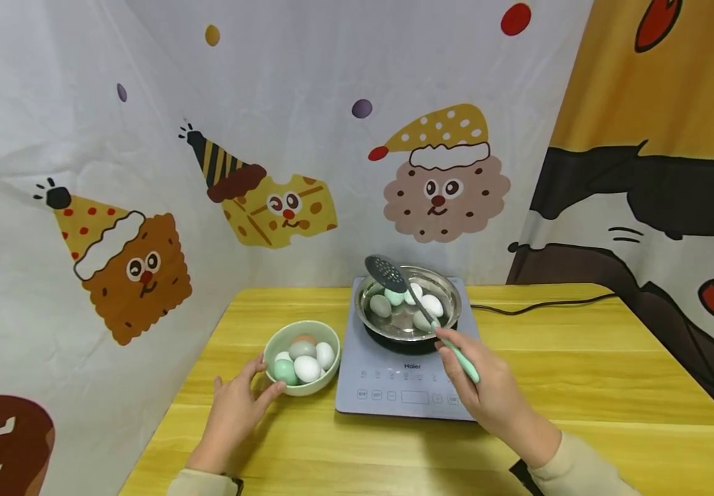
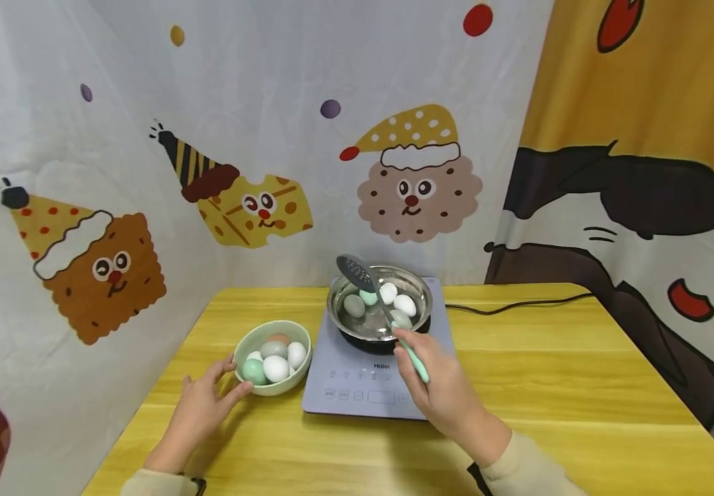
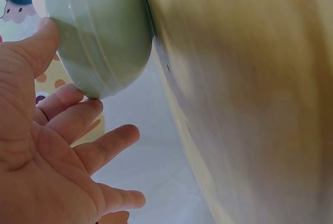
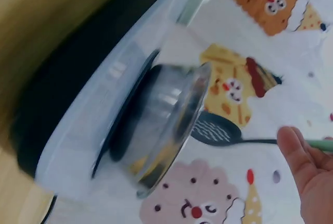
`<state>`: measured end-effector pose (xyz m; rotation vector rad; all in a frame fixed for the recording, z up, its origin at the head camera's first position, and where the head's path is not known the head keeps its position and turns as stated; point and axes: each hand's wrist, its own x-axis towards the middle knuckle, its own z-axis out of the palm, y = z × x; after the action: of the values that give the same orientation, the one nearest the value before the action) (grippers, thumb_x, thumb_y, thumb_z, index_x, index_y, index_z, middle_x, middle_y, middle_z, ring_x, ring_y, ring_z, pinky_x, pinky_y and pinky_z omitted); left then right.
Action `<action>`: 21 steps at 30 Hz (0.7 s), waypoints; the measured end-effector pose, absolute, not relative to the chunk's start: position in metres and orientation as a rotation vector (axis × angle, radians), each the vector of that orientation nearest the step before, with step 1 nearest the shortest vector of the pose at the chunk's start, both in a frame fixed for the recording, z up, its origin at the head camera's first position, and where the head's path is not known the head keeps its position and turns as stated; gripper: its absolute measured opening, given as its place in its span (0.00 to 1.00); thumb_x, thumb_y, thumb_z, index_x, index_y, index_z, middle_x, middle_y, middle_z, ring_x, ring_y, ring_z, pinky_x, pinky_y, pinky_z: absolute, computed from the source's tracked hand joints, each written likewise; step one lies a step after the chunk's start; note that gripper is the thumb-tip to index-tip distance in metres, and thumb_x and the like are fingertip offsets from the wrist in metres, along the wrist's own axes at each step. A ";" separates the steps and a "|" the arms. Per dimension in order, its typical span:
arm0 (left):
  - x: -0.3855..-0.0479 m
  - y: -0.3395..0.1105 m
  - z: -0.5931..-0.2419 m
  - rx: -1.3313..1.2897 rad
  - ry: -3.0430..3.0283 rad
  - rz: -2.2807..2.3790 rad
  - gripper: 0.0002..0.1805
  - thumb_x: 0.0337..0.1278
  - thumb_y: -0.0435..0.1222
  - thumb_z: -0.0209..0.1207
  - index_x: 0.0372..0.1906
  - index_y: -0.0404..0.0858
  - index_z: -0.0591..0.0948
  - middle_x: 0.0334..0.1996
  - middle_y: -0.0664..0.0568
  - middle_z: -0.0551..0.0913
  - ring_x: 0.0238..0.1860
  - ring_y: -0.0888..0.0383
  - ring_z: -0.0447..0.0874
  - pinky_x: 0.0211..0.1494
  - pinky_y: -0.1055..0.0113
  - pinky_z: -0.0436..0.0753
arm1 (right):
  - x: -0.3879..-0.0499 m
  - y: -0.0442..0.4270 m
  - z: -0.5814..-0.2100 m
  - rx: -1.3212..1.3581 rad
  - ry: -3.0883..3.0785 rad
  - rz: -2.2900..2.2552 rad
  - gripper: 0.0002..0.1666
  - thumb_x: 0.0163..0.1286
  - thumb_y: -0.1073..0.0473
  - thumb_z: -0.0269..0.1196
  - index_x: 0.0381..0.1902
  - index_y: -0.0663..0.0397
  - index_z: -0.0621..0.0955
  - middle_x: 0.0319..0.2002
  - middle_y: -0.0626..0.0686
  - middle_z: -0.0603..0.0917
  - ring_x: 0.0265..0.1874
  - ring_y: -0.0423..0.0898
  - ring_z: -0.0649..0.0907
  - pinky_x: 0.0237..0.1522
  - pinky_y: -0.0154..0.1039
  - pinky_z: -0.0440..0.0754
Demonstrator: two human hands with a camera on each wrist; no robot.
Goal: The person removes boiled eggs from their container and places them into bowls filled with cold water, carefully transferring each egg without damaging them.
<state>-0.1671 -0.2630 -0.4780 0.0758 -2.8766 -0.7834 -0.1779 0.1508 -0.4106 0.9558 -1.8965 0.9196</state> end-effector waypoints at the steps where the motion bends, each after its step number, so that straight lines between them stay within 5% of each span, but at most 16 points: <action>1: -0.167 -0.263 -0.478 0.076 -2.877 -0.785 0.38 0.67 0.50 0.71 0.73 0.33 0.75 0.71 0.37 0.80 0.71 0.30 0.78 0.79 0.17 0.44 | -0.179 0.154 -0.412 0.931 -1.947 0.894 0.19 0.85 0.58 0.57 0.61 0.67 0.84 0.47 0.59 0.91 0.39 0.48 0.90 0.50 0.24 0.87; 6: -0.166 -0.263 -0.479 0.074 -2.879 -0.794 0.38 0.67 0.51 0.71 0.72 0.33 0.75 0.71 0.38 0.81 0.70 0.31 0.80 0.78 0.16 0.44 | -0.178 0.161 -0.420 0.913 -2.082 0.799 0.18 0.77 0.65 0.63 0.62 0.62 0.84 0.49 0.57 0.92 0.42 0.49 0.91 0.53 0.30 0.89; 11: -0.167 -0.265 -0.478 0.077 -2.874 -0.791 0.38 0.67 0.52 0.70 0.72 0.33 0.76 0.72 0.38 0.79 0.71 0.31 0.79 0.79 0.17 0.44 | -0.176 0.160 -0.421 0.959 -2.068 0.802 0.17 0.79 0.63 0.63 0.62 0.60 0.84 0.50 0.56 0.92 0.45 0.50 0.92 0.55 0.31 0.89; 18: -0.167 -0.265 -0.477 0.078 -2.866 -0.782 0.37 0.68 0.51 0.70 0.72 0.33 0.75 0.73 0.38 0.79 0.71 0.31 0.79 0.79 0.17 0.44 | -0.185 0.155 -0.419 0.973 -2.088 0.657 0.20 0.86 0.54 0.56 0.61 0.62 0.84 0.54 0.57 0.92 0.49 0.54 0.92 0.53 0.45 0.91; 21: -0.167 -0.264 -0.477 0.068 -2.867 -0.783 0.36 0.68 0.51 0.70 0.71 0.33 0.76 0.74 0.39 0.78 0.71 0.31 0.79 0.78 0.16 0.44 | -0.186 0.156 -0.423 0.958 -2.097 0.719 0.16 0.81 0.60 0.62 0.60 0.61 0.85 0.51 0.55 0.92 0.47 0.51 0.92 0.54 0.40 0.91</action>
<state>-0.1669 -0.2636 -0.4766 0.0681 -2.8666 -0.7833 -0.1858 0.1561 -0.4226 0.9577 -2.0975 0.7189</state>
